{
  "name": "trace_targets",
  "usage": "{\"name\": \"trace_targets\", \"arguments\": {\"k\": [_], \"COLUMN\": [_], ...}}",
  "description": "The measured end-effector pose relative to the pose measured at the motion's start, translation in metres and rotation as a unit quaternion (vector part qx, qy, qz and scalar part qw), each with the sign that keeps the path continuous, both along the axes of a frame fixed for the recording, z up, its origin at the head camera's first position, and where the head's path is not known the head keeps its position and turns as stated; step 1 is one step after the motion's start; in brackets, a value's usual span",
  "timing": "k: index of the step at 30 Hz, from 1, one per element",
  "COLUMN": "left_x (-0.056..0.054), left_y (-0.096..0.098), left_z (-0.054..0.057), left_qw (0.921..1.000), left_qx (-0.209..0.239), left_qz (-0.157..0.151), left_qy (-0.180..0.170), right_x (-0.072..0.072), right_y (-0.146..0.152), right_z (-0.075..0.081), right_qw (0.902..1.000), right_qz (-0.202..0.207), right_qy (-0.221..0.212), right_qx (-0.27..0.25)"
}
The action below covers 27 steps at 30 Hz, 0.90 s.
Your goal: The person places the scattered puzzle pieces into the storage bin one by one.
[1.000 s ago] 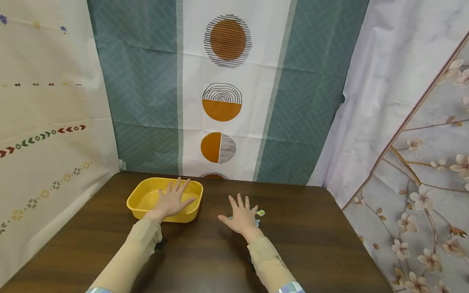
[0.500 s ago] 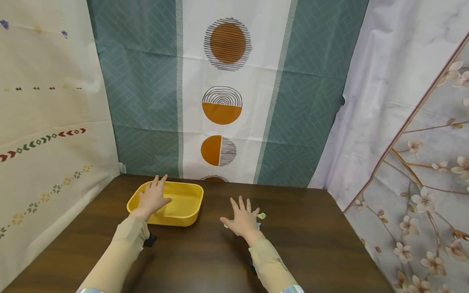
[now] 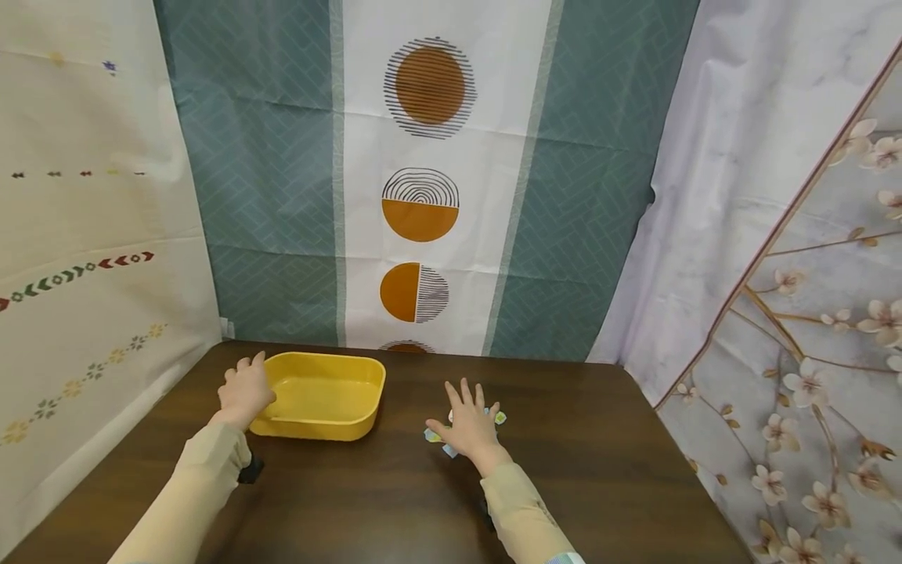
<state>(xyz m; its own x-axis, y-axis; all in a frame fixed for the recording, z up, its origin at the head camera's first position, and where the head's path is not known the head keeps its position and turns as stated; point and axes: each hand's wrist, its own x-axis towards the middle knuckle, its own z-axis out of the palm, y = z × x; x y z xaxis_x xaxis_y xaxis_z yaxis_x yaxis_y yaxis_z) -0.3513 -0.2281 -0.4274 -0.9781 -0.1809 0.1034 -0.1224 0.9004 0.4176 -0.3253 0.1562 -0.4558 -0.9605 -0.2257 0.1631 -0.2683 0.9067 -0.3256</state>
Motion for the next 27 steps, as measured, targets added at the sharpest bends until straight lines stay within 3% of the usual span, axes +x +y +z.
{"name": "trace_targets", "arguments": {"k": [5,12,20,27], "left_x": [0.003,0.002,0.008,0.008], "left_y": [-0.014,-0.031,-0.038,-0.047], "left_z": [0.001,0.009,0.009,0.002], "left_qw": [0.9993,0.9961,0.9949,0.9951], "left_qx": [0.002,0.019,0.052,0.073], "left_qz": [0.009,-0.01,-0.012,-0.02], "left_qy": [-0.035,-0.085,-0.086,-0.063], "right_x": [-0.002,-0.004,-0.005,-0.008], "right_y": [0.005,0.014,0.027,0.038], "right_z": [-0.003,-0.001,0.001,-0.001], "right_qw": [0.9999,0.9995,0.9991,0.9985], "right_qz": [-0.006,-0.016,-0.021,-0.038], "right_qy": [0.012,0.018,0.028,0.032], "right_qx": [-0.008,-0.021,-0.023,-0.021]}}
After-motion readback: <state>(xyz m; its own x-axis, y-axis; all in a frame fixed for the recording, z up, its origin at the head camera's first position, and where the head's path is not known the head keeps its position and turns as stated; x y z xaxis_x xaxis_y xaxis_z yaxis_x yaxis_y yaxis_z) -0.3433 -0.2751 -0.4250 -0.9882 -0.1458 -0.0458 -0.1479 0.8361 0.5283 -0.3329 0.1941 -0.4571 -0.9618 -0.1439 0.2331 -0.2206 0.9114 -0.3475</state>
